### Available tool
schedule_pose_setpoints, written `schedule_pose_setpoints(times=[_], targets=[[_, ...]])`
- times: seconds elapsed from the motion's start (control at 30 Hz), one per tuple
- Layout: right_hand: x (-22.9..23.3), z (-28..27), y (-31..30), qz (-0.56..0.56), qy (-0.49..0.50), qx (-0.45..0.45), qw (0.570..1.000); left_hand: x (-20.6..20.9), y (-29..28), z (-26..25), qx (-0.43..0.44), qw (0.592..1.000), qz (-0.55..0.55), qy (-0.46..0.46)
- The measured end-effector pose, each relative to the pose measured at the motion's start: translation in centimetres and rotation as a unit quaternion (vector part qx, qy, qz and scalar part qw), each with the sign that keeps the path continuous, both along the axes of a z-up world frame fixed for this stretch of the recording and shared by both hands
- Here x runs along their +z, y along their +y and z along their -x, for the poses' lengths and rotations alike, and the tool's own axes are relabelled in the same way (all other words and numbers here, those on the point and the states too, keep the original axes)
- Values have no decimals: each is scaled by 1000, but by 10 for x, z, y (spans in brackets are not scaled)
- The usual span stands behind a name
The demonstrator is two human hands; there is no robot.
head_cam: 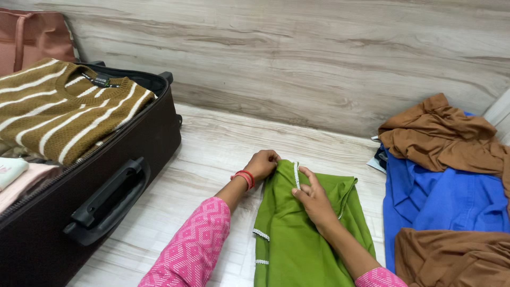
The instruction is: The person folds a green top, a brown pair of pants, and a blue pair of shorts, then places each item into a suitcase.
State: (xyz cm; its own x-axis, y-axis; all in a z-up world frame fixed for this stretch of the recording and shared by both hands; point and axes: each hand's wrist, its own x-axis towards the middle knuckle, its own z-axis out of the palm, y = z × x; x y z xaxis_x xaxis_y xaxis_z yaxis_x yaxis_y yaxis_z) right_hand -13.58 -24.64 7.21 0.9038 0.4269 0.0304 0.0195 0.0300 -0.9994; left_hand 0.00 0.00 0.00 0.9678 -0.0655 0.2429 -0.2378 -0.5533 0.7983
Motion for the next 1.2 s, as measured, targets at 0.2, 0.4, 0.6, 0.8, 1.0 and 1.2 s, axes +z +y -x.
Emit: schedule_pose_setpoints(times=[0.2,0.4,0.6,0.8,1.0,1.2], targets=[[15,16,6,251,-188,-96,945,76,-14,50,17,939,246,238],[29,31,9,239,-320,-47,915,130,-25,100,15,962,-13,272],[62,52,11,316,-551,-182,751,95,-31,73,41,954,187,228],[71,100,33,414,-494,146,751,66,-24,65,26,959,131,251],[72,104,37,447,-473,211,730,64,-23,63,22,956,141,257],[97,102,27,459,-451,263,719,63,-16,61,6,965,121,235]])
